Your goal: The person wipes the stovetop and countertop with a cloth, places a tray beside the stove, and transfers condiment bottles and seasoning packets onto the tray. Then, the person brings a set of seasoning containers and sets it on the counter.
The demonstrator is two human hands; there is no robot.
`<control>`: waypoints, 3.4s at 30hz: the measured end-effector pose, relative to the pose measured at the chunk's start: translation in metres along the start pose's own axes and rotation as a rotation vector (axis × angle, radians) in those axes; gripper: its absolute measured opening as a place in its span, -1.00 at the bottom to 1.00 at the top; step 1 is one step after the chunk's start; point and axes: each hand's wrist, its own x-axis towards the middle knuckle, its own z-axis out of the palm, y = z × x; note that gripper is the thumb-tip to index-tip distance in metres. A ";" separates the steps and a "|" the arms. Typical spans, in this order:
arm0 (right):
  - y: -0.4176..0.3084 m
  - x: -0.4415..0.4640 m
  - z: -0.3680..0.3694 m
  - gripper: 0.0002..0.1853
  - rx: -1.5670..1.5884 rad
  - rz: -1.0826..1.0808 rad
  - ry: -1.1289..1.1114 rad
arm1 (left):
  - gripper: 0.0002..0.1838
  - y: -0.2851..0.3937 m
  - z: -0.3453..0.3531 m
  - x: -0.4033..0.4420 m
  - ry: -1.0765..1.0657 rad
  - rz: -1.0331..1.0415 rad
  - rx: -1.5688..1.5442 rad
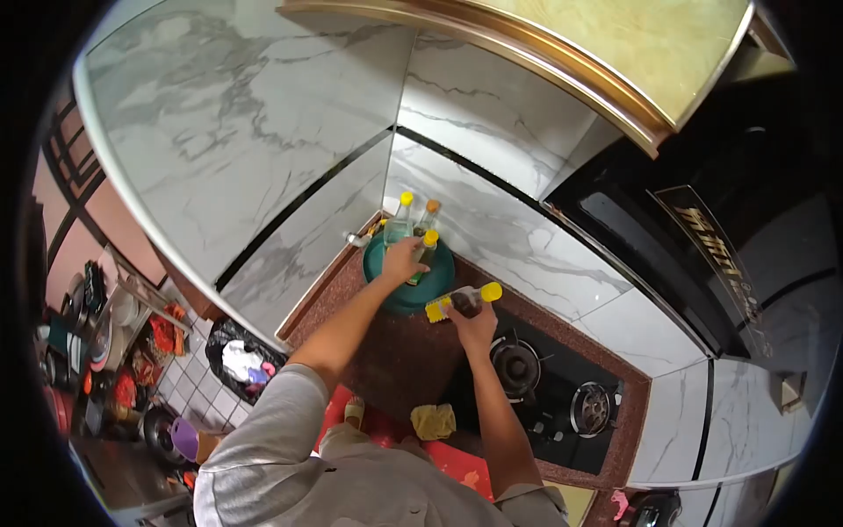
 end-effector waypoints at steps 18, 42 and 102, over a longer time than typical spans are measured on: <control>0.035 0.081 0.096 -0.37 -0.169 0.149 0.076 | -0.24 -0.048 0.082 0.094 -0.165 0.058 0.051; 0.041 0.110 0.218 -0.23 -0.267 0.335 0.396 | -0.72 -0.119 -0.075 -0.152 -0.097 -0.324 -0.739; 0.060 -0.977 -0.421 -0.75 -0.203 1.388 1.341 | -0.65 0.533 0.417 -0.904 -2.413 1.129 -0.330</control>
